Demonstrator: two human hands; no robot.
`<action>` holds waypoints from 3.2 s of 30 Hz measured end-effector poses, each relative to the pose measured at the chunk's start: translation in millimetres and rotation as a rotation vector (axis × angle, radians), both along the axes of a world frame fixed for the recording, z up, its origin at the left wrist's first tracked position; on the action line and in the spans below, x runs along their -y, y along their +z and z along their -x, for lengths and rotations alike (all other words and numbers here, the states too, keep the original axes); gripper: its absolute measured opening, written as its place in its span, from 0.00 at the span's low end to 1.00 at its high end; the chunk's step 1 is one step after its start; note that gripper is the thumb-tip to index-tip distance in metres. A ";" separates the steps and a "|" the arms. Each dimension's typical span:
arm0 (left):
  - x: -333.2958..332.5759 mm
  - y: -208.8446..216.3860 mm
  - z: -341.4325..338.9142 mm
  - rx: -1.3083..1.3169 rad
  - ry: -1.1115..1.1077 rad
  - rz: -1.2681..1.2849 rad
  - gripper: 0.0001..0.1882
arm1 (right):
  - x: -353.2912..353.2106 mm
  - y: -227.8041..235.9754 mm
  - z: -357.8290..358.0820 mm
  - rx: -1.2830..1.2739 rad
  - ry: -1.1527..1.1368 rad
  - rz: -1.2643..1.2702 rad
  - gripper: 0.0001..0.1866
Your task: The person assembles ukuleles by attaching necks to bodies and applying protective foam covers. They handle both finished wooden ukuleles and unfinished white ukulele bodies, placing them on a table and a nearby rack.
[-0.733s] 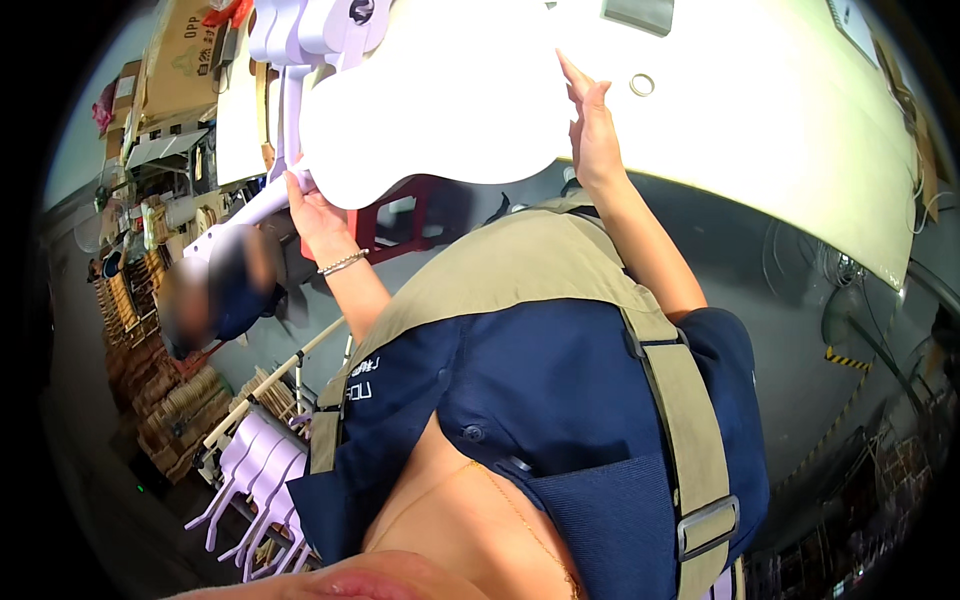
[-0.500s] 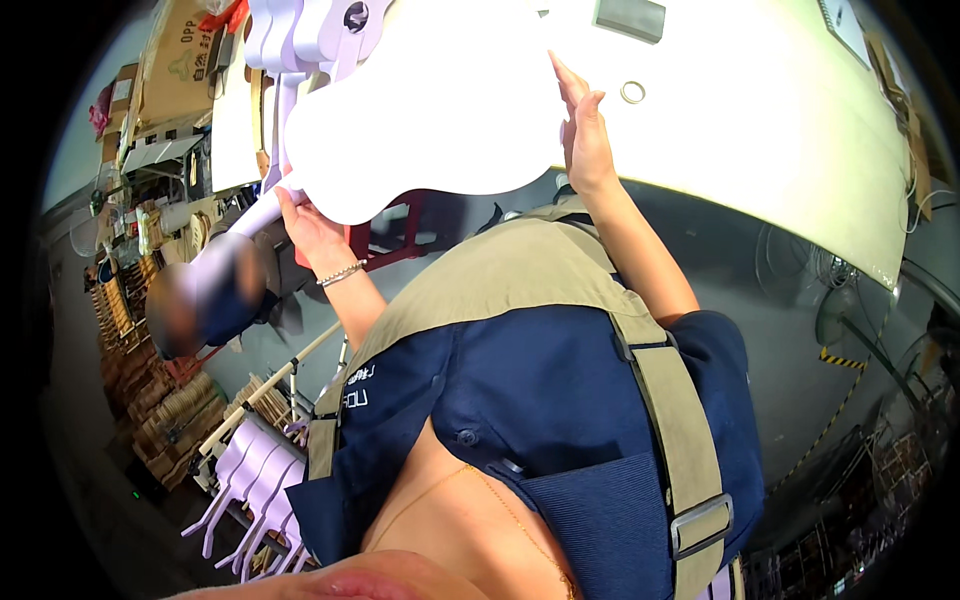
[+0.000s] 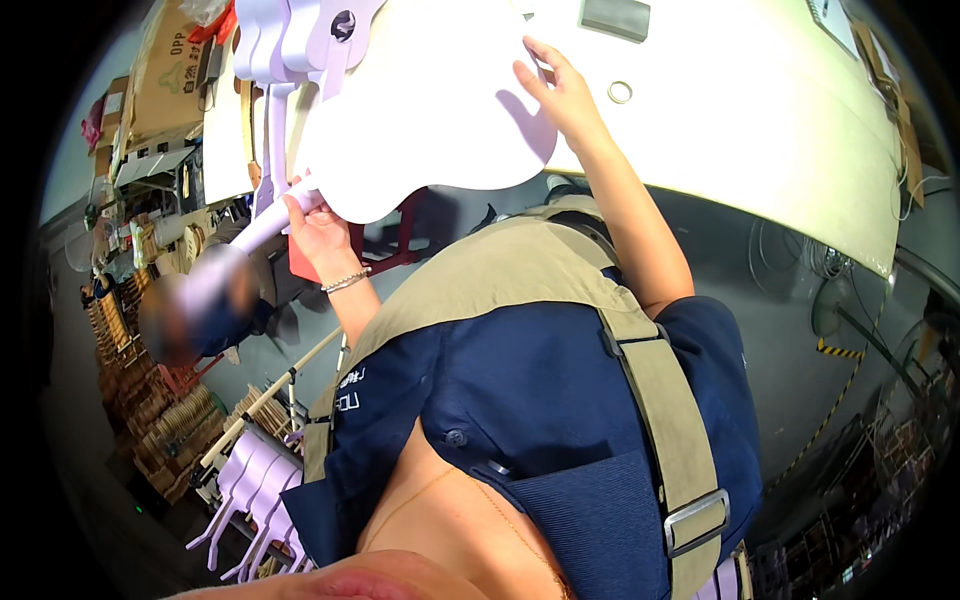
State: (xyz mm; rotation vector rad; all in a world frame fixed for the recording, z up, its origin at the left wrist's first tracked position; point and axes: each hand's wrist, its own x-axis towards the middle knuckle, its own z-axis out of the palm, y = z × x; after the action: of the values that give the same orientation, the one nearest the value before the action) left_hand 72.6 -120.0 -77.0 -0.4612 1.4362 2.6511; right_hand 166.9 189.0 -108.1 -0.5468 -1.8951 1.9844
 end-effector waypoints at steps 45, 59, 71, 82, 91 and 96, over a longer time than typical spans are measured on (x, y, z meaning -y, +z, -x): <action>-46.6 92.4 -25.2 -0.601 0.100 0.468 0.41 | 5.2 -9.5 -62.0 0.004 0.203 0.199 0.22; -42.5 101.7 -28.3 -0.707 -0.104 0.711 0.55 | 7.4 0.5 -70.4 0.027 0.147 0.143 0.15; -51.8 109.6 -28.5 -0.696 -0.095 0.736 0.52 | 7.0 -5.0 -67.1 0.021 0.154 0.246 0.27; -74.1 111.9 -29.0 -0.997 -0.084 0.729 0.54 | 20.5 -57.6 -74.4 0.099 0.112 0.449 0.16; -100.4 130.4 -36.3 -0.951 -0.153 0.777 0.35 | 17.8 -81.1 -84.9 0.193 0.254 0.526 0.15; -85.3 107.1 -21.1 -0.765 -0.187 0.459 0.38 | 17.7 -55.9 -87.2 0.263 0.103 0.358 0.15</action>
State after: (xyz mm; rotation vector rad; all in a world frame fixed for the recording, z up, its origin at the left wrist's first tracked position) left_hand 93.8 -34.7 30.1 0.7243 2.1493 2.4212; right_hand 254.2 171.3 -164.0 -0.8576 -1.7426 2.4446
